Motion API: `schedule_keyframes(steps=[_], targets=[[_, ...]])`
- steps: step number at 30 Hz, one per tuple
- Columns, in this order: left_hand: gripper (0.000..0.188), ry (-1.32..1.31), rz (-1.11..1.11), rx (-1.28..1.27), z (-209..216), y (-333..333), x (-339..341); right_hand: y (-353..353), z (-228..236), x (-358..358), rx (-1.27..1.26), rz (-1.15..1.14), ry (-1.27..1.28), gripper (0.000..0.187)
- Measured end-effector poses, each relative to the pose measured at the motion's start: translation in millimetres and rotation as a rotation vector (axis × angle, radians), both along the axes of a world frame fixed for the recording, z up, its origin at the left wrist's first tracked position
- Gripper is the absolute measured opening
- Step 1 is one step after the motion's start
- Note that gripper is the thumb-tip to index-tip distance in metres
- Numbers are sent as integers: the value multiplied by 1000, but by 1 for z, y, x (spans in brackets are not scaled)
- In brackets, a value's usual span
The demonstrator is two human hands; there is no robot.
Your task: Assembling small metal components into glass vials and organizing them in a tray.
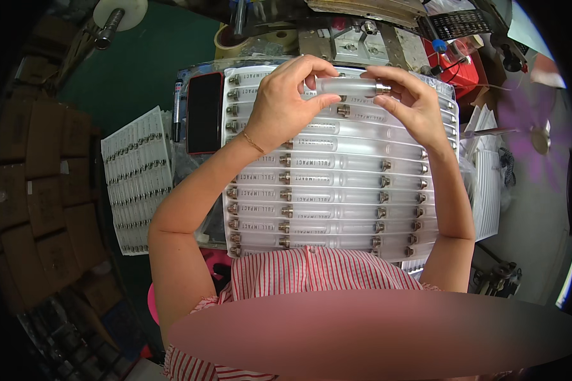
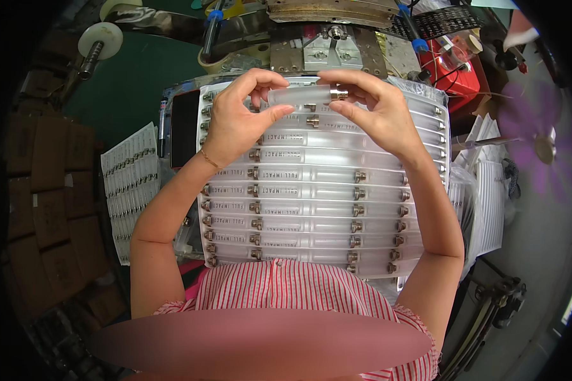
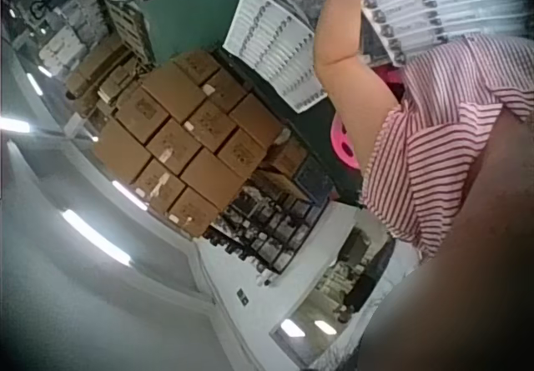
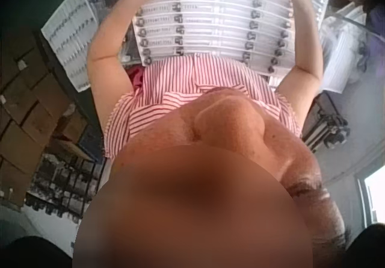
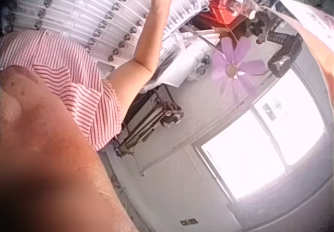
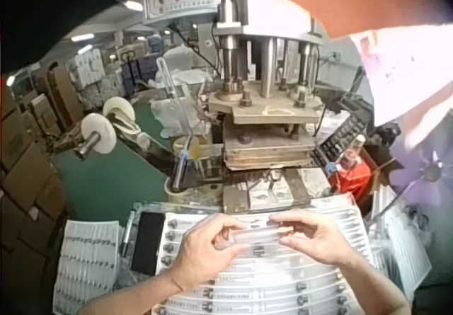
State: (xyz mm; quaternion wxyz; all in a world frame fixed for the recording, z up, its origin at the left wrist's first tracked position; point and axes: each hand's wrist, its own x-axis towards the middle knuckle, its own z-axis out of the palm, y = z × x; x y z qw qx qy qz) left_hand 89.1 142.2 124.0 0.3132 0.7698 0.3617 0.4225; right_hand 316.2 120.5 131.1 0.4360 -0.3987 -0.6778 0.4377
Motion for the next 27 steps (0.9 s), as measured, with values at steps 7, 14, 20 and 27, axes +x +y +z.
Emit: schedule_keyframes(steps=[7,14,20,27], targets=[[43,237,31,603,-14,53,34,-3,0,42,106,-317,-185,40],[27,592,93,1030,-26,134,74,44,-1,57,304,-716,-453,31],[24,182,-143,483,-21,10,27,76,-19,9,755,-567,-626,31],[27,226,-350,334,-53,-19,6,104,-31,1,512,-592,-768,47]])
